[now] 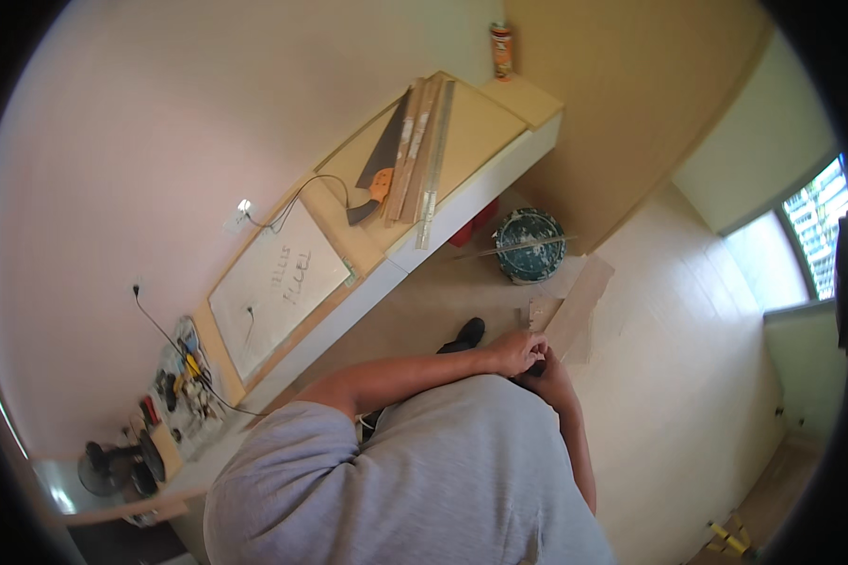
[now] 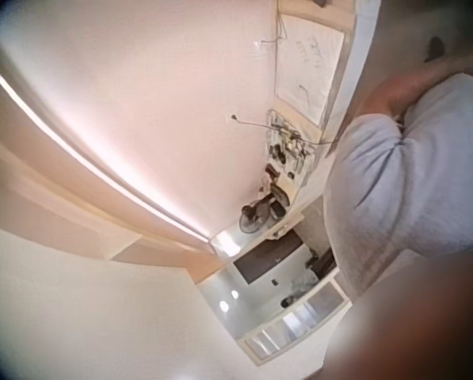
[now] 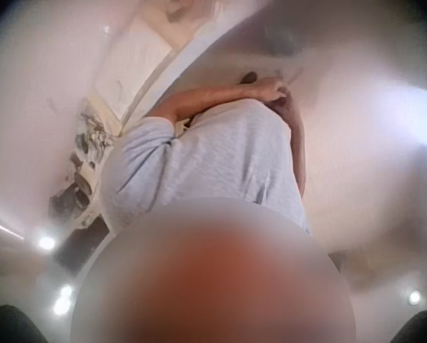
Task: The person uses a hand saw to cut a wooden plank on the floor, then moves to a workbench to measure and mark the wood with a pencil and ruler. The person handles the plank, saw, ruler, and pencil throughout the task.
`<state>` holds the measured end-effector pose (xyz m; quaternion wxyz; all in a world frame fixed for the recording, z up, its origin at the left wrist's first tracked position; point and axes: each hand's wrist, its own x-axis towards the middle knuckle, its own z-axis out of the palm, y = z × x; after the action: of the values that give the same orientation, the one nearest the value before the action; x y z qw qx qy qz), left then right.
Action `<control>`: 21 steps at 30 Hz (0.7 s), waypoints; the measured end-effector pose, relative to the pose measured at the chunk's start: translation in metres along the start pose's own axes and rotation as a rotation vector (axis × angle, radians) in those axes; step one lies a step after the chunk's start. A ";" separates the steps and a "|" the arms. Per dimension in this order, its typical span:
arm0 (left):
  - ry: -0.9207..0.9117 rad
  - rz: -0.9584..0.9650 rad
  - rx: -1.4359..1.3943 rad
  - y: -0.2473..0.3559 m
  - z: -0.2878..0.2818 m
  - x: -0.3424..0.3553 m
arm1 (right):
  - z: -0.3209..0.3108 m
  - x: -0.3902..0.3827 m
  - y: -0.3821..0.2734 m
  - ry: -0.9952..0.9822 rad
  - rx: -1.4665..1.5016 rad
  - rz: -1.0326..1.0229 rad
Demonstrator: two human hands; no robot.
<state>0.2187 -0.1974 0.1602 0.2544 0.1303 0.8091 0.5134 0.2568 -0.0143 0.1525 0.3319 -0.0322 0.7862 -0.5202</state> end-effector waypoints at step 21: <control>-0.167 -0.286 -0.589 -0.040 -0.050 0.004 | 0.011 0.023 -0.049 -0.022 0.165 0.025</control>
<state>0.1898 -0.2508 0.1406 0.4159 -0.0221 0.6125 0.6718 0.2301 -0.0548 0.1799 0.3486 -0.0006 0.7375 -0.5785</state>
